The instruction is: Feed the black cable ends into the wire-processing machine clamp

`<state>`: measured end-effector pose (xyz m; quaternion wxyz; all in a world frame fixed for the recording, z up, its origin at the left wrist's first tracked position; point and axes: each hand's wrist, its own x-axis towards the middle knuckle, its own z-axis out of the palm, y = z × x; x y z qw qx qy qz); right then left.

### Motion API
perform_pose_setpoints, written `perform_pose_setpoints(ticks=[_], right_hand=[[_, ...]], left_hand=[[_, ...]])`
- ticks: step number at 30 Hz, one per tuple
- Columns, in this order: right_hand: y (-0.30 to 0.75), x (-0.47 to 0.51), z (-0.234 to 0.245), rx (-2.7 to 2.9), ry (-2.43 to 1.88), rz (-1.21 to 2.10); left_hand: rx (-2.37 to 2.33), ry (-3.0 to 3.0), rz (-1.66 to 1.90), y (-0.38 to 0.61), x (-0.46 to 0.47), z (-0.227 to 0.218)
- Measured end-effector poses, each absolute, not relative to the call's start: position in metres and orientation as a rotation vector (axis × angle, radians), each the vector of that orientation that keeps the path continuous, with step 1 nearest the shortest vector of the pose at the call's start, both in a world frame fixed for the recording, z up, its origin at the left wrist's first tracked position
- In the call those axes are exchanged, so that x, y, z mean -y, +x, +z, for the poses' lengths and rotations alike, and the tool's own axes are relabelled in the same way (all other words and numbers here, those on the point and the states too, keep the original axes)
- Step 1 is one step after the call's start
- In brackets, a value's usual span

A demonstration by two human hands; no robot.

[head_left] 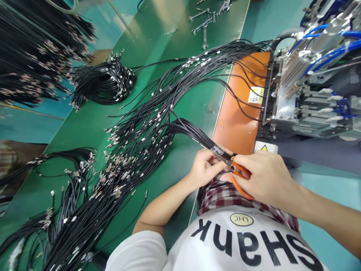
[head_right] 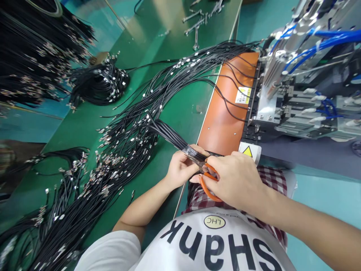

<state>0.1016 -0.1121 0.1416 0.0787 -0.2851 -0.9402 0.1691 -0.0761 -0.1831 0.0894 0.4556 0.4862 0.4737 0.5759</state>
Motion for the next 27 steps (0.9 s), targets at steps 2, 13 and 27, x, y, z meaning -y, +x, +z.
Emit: perform_pose_setpoints(ticks=[2,13,27], right_hand=[[0.102,0.111,0.139,2.829,-0.853,0.538],[0.099,0.109,0.146,2.882,-0.89,0.541],[0.09,0.102,0.155,2.901,-0.929,0.674]], left_hand=[[-1.16,1.201,1.407,-0.077,0.185,0.088],[-1.17,1.179,1.394,-0.078,0.186,0.088],[-1.263,1.174,1.311,-0.085,0.187,0.087]])
